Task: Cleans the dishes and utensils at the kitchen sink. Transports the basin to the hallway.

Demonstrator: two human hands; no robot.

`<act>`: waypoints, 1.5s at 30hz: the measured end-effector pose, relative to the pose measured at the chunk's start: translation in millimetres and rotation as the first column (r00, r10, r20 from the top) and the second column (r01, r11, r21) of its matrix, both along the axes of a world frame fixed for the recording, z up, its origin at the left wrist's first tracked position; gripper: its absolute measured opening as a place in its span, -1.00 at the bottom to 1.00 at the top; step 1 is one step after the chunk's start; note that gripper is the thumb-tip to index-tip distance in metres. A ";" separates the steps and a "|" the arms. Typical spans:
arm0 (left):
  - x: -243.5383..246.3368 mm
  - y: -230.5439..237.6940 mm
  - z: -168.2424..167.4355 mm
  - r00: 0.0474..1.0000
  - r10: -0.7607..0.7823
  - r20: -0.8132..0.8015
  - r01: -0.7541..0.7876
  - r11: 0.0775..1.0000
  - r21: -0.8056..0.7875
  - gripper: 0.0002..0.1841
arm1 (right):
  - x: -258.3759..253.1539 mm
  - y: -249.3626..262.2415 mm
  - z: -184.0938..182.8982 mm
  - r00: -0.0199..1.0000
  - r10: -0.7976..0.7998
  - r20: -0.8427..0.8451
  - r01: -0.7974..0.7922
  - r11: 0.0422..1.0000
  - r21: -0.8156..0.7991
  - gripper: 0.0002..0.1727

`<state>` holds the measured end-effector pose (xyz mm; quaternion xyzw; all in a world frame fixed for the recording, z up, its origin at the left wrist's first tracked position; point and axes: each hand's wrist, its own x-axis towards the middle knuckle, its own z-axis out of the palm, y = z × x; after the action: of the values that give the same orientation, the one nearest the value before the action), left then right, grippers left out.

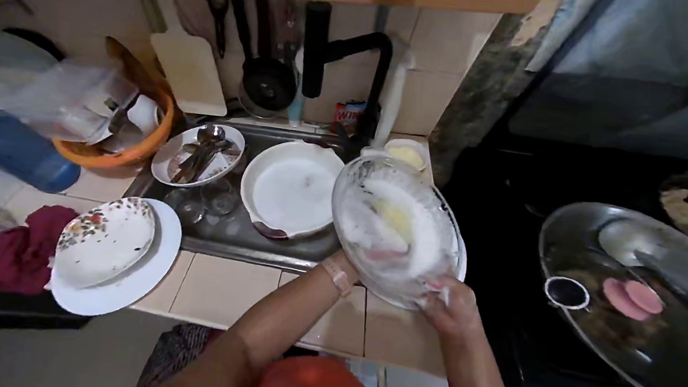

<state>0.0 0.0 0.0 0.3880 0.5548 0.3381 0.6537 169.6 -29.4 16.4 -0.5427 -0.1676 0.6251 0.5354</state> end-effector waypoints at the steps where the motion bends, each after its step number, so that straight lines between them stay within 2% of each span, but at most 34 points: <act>1: -0.1 4.7 20.2 0.904 0.318 0.287 -0.282 0.946 -0.160 -0.56 | -2.6 6.7 2.9 1.000 -0.016 0.012 0.017 1.000 -0.019 -0.80; 2: -4.8 17.7 19.6 0.723 0.497 0.481 -0.414 0.868 -0.275 -0.47 | -6.9 13.1 7.9 0.999 -0.034 0.040 0.036 0.998 -0.042 -0.81; 3: -15.0 31.4 11.1 0.572 0.544 0.614 -0.445 0.835 -0.325 -0.41 | -11.6 19.6 12.1 0.996 -0.044 0.073 0.049 0.997 -0.059 -0.80; 4: -28.6 40.6 3.2 0.501 0.532 0.683 -0.449 0.834 -0.320 -0.38 | -15.8 26.4 13.6 0.994 -0.039 0.101 0.045 0.997 -0.063 -0.77; 5: -42.9 45.7 -2.0 0.500 0.517 0.695 -0.455 0.839 -0.298 -0.37 | -20.1 32.2 15.1 0.991 -0.012 0.134 0.020 0.998 -0.056 -0.68; 8: -81.3 48.5 -3.8 0.614 0.553 0.563 -0.535 0.816 -0.219 -0.41 | -38.6 50.7 22.0 0.948 0.146 0.284 -0.145 0.989 -0.026 -0.18; 10: -102.1 45.4 -2.3 0.673 0.610 0.419 -0.591 0.784 -0.191 -0.43 | -57.2 64.0 30.6 0.901 0.236 0.363 -0.227 0.971 -0.067 -0.07; 13: -126.0 37.7 0.3 0.747 0.626 0.224 -0.619 0.778 -0.112 -0.35 | -87.1 85.0 36.3 0.870 0.300 0.392 -0.272 0.954 -0.125 -0.08; 16: -139.5 31.4 10.9 0.773 0.625 0.109 -0.622 0.781 -0.060 -0.31 | -111.9 107.1 32.0 0.811 0.396 0.430 -0.367 0.918 -0.152 -0.21; 20: -153.0 30.0 15.2 0.746 0.654 0.126 -0.660 0.751 0.006 -0.34 | -136.8 137.0 15.8 0.769 0.459 0.445 -0.444 0.884 -0.144 -0.09; 24: -162.2 32.2 13.1 0.708 0.679 0.196 -0.699 0.714 0.051 -0.37 | -157.9 158.8 9.2 0.743 0.522 0.418 -0.477 0.852 -0.216 -0.03; 26: -164.1 33.2 12.8 0.713 0.678 0.176 -0.696 0.715 0.067 -0.37 | -164.8 161.8 3.7 0.742 0.537 0.400 -0.487 0.843 -0.229 -0.05; 29: -165.2 34.8 10.1 0.738 0.661 0.138 -0.674 0.731 0.107 -0.38 | -172.0 165.9 -23.1 0.768 0.545 0.336 -0.492 0.838 -0.236 -0.06; 32: -162.3 38.2 9.4 0.747 0.661 0.074 -0.665 0.738 0.120 -0.37 | -175.3 165.0 -33.6 0.779 0.540 0.318 -0.471 0.839 -0.272 -0.22; 34: -160.5 39.3 11.6 0.761 0.646 0.056 -0.647 0.751 0.131 -0.37 | -175.4 163.7 -38.2 0.702 0.557 0.444 -0.466 0.830 -0.305 -0.39; 35: -159.4 40.2 12.1 0.768 0.639 0.040 -0.638 0.758 0.132 -0.37 | -176.0 163.3 -41.9 0.634 0.578 0.514 -0.479 0.815 -0.326 -0.42; 37: -156.6 43.2 12.3 0.780 0.626 -0.006 -0.619 0.773 0.137 -0.36 | -178.4 157.8 -37.2 0.474 0.625 0.620 -0.523 0.767 -0.372 -0.32; 39: -150.8 45.5 14.9 0.805 0.591 -0.056 -0.576 0.800 0.168 -0.37 | -179.8 145.8 -26.5 0.401 0.605 0.688 -0.534 0.764 -0.362 -0.21; 42: -132.9 53.7 28.2 0.854 0.496 -0.155 -0.460 0.861 0.218 -0.43 | -176.8 125.5 -25.5 0.452 0.535 0.714 -0.541 0.801 -0.257 -0.06; 45: -110.9 66.2 40.0 0.892 0.277 -0.358 -0.158 0.932 0.327 -0.48 | -176.1 107.0 -38.8 0.648 0.405 0.645 -0.469 0.880 -0.080 -0.11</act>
<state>-110.9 66.2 40.0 0.4746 0.6609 0.4009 0.4210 -6.5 77.6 -22.4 -0.6410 -0.4957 0.5017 0.3028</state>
